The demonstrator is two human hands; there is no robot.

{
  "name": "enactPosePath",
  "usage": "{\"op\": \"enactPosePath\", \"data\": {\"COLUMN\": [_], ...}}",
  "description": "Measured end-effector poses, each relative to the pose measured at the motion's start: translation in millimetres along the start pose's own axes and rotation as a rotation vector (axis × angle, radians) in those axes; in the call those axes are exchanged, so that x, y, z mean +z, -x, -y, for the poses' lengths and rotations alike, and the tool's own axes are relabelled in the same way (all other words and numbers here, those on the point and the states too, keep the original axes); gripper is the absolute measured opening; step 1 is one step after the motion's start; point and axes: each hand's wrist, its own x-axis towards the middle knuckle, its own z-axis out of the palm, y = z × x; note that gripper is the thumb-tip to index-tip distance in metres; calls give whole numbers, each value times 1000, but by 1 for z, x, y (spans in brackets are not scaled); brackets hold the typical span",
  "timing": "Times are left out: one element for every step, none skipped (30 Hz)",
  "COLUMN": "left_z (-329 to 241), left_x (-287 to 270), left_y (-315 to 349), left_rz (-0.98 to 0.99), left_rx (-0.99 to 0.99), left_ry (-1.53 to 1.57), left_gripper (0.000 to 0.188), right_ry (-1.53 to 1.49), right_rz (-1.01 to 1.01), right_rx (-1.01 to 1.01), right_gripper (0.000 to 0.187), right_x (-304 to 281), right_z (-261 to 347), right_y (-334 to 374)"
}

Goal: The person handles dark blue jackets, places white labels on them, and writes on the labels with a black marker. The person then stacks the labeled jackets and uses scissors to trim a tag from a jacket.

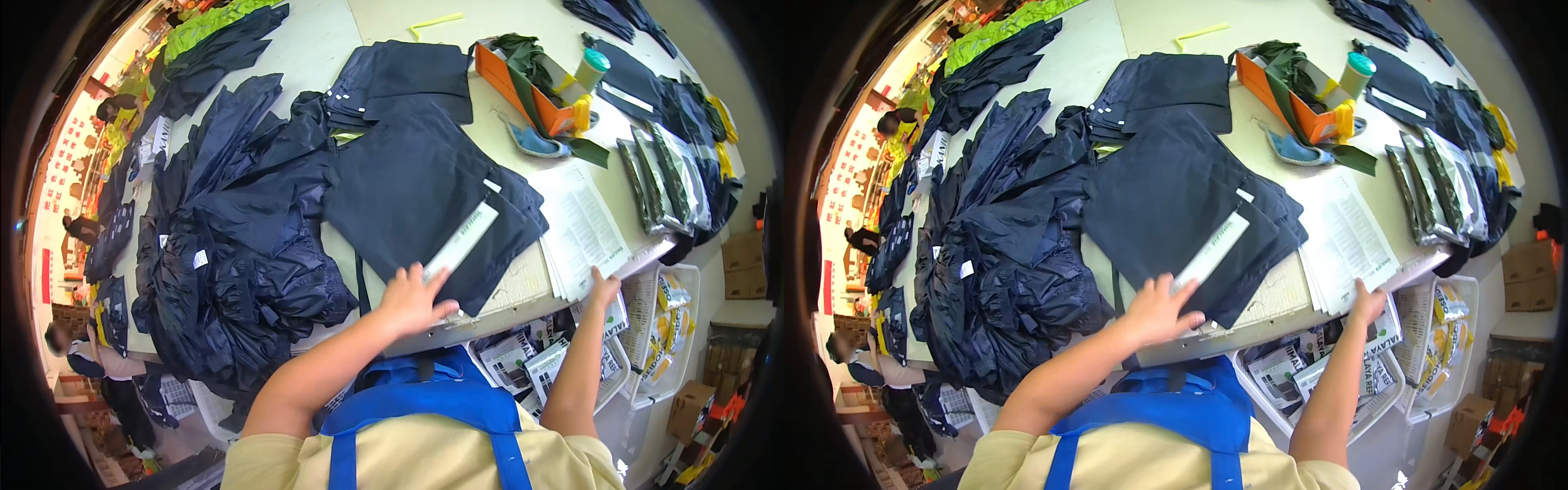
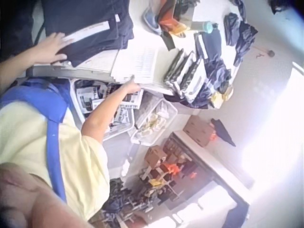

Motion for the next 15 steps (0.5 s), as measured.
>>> {"op": "enactPosePath", "data": {"left_z": [0, 5, 14, 36, 49, 66, 94, 136, 162, 207, 223, 234, 247, 263, 288], "left_x": [-6, -13, -32, -38, -69, -96, -112, -117, -132, -131, -140, -145, -146, -147, -143], "left_y": [4, 5, -5, -26, -48, -74, -107, -147, -172, -207, -223, -234, -245, -256, -272], "left_rz": [38, 77, 85, -132, -248, -384, -559, -748, -786, -838, -762, -682, -625, -569, -561], "left_rx": [42, 86, 108, 216, 264, 203, 206, 223, 84, -23, -102, -182, -112, -45, 30], "left_ry": [28, 56, 237, 305, 238, 209, 135, 46, 19, -197, -215, -286, -312, -340, -338], "left_gripper": [68, 67, 59, 51, 45, 40, 37, 38, 41, 46, 51, 47, 42, 37, 35], "right_ry": [6, 4, -22, -44, -130, -215, -159, -9, 136, 288, 260, 226, 188, 10, -190], "right_rz": [-50, -121, -82, -45, -64, -78, -91, -105, -119, -133, -140, -150, -117, -68, -13], "right_rx": [10, -4, 13, 29, 14, 0, -60, -125, -186, -254, -252, -248, -199, -145, -71], "right_gripper": [49, 44, 38, 33, 30, 28, 27, 27, 27, 28, 28, 28, 27, 26, 27], "right_x": [-3, 0, -7, -13, -18, -22, -28, -30, -27, -29, -34, -37, -48, -54, -61], "right_z": [14, 17, 19, 21, 19, 20, 33, 38, 36, 38, 44, 50, 48, 42, 40], "right_y": [7, 13, 12, 11, 9, 11, 21, 23, 25, 27, 30, 34, 33, 28, 25]}}
